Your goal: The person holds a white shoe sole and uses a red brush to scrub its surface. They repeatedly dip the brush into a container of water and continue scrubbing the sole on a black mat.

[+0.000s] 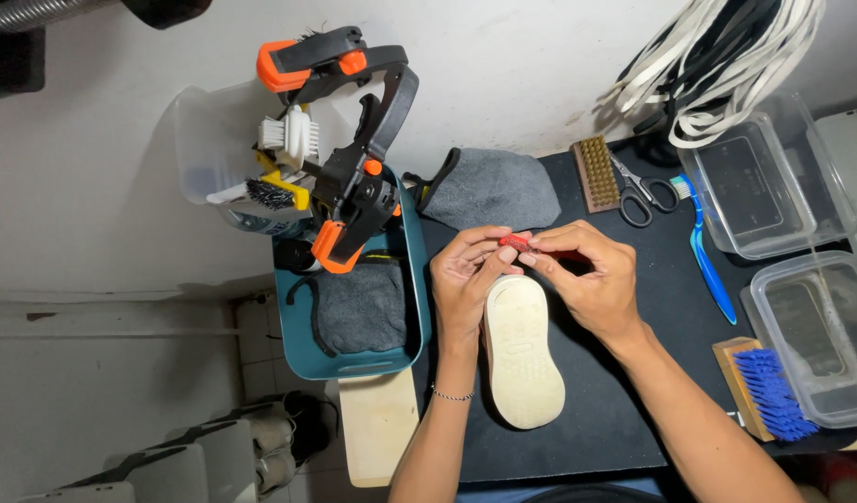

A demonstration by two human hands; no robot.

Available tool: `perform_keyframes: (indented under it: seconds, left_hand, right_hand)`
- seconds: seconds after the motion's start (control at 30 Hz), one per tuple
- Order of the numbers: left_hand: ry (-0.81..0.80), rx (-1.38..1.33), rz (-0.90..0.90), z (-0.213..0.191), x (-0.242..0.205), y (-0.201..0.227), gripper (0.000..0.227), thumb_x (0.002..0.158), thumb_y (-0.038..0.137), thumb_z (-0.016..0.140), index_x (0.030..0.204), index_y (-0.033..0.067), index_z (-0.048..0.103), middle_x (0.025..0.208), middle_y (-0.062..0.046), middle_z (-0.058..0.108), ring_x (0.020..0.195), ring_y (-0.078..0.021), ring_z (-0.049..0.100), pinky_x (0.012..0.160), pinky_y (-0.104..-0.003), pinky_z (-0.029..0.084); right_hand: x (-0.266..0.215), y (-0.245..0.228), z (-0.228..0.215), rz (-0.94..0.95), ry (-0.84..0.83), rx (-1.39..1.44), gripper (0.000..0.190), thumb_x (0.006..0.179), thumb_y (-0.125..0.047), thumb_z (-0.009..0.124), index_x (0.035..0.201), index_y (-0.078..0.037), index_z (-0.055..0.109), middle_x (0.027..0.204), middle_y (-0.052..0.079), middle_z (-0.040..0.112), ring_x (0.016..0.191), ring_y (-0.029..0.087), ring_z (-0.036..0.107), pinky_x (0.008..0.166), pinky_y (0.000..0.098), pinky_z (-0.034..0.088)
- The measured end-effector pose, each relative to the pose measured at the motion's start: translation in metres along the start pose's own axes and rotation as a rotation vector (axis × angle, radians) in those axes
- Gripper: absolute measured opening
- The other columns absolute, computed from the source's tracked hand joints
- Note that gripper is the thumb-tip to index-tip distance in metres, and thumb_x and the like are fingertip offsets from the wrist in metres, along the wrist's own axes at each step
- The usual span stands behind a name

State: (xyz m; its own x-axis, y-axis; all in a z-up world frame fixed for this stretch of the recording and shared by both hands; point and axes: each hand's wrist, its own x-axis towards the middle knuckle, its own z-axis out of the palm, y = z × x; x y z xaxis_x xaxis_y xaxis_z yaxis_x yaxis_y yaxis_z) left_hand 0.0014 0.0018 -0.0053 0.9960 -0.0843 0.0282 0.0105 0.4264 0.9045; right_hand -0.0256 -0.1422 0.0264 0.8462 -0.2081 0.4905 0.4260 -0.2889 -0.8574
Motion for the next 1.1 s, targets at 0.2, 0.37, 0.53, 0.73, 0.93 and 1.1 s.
perform_keyframes:
  seconds: [0.2, 0.37, 0.53, 0.73, 0.93, 1.1]
  left_hand:
    - [-0.02, 0.012, 0.012, 0.002, -0.001, 0.003, 0.031, 0.086, 0.007, 0.08, 0.114, -0.0045, 0.073, 0.094, -0.02, 0.078, 0.07, -0.0167, 0.075, 0.064, -0.029, 0.063]
    - [-0.018, -0.01, 0.003, -0.005, -0.002, -0.003, 0.036, 0.083, 0.007, 0.082, 0.114, -0.0067, 0.072, 0.096, -0.024, 0.077, 0.075, -0.0222, 0.077, 0.065, -0.032, 0.064]
    - [-0.027, -0.029, 0.006, 0.0, -0.001, 0.003, 0.042, 0.081, 0.007, 0.083, 0.117, -0.0075, 0.069, 0.099, -0.026, 0.077, 0.073, -0.0219, 0.076, 0.063, -0.031, 0.064]
    - [-0.006, -0.014, -0.009, 0.005, -0.001, 0.01, 0.039, 0.084, 0.008, 0.081, 0.117, -0.0068, 0.067, 0.098, -0.025, 0.077, 0.07, -0.0189, 0.075, 0.062, -0.029, 0.063]
    - [-0.016, -0.003, 0.002, 0.006, -0.002, 0.011, 0.044, 0.081, 0.009, 0.082, 0.119, -0.0055, 0.065, 0.1, -0.025, 0.077, 0.067, -0.0176, 0.075, 0.06, -0.027, 0.061]
    - [-0.023, 0.016, -0.011, 0.005, -0.001, 0.009, 0.042, 0.083, 0.01, 0.081, 0.119, -0.0042, 0.065, 0.1, -0.025, 0.078, 0.065, -0.0155, 0.074, 0.061, -0.027, 0.061]
  right_hand:
    - [-0.001, 0.001, -0.001, 0.039, 0.001, -0.012, 0.011, 0.082, 0.0, 0.085, 0.09, -0.001, 0.077, 0.082, 0.011, 0.077, 0.067, 0.017, 0.07, 0.064, 0.0298, 0.056]
    - [-0.006, 0.005, -0.003, 0.112, 0.009, -0.001, 0.016, 0.082, -0.003, 0.086, 0.094, -0.002, 0.076, 0.082, 0.009, 0.078, 0.069, 0.012, 0.07, 0.066, 0.028, 0.056]
    - [-0.008, 0.011, -0.003, 0.133, 0.004, -0.021, 0.016, 0.08, -0.002, 0.088, 0.088, -0.001, 0.076, 0.08, 0.009, 0.079, 0.07, 0.012, 0.073, 0.068, 0.0268, 0.059]
    - [-0.006, 0.007, 0.0, 0.124, 0.014, -0.029, 0.015, 0.08, -0.003, 0.089, 0.087, -0.002, 0.075, 0.08, 0.009, 0.078, 0.07, 0.013, 0.073, 0.069, 0.0274, 0.06]
    - [-0.009, 0.011, -0.001, 0.18, -0.005, -0.097, 0.018, 0.08, -0.009, 0.09, 0.092, -0.005, 0.078, 0.081, 0.008, 0.078, 0.072, 0.014, 0.073, 0.07, 0.0292, 0.06]
    - [-0.01, 0.014, -0.003, 0.159, 0.006, -0.09, 0.015, 0.08, -0.008, 0.09, 0.09, -0.005, 0.079, 0.082, 0.009, 0.079, 0.073, 0.016, 0.074, 0.07, 0.0296, 0.06]
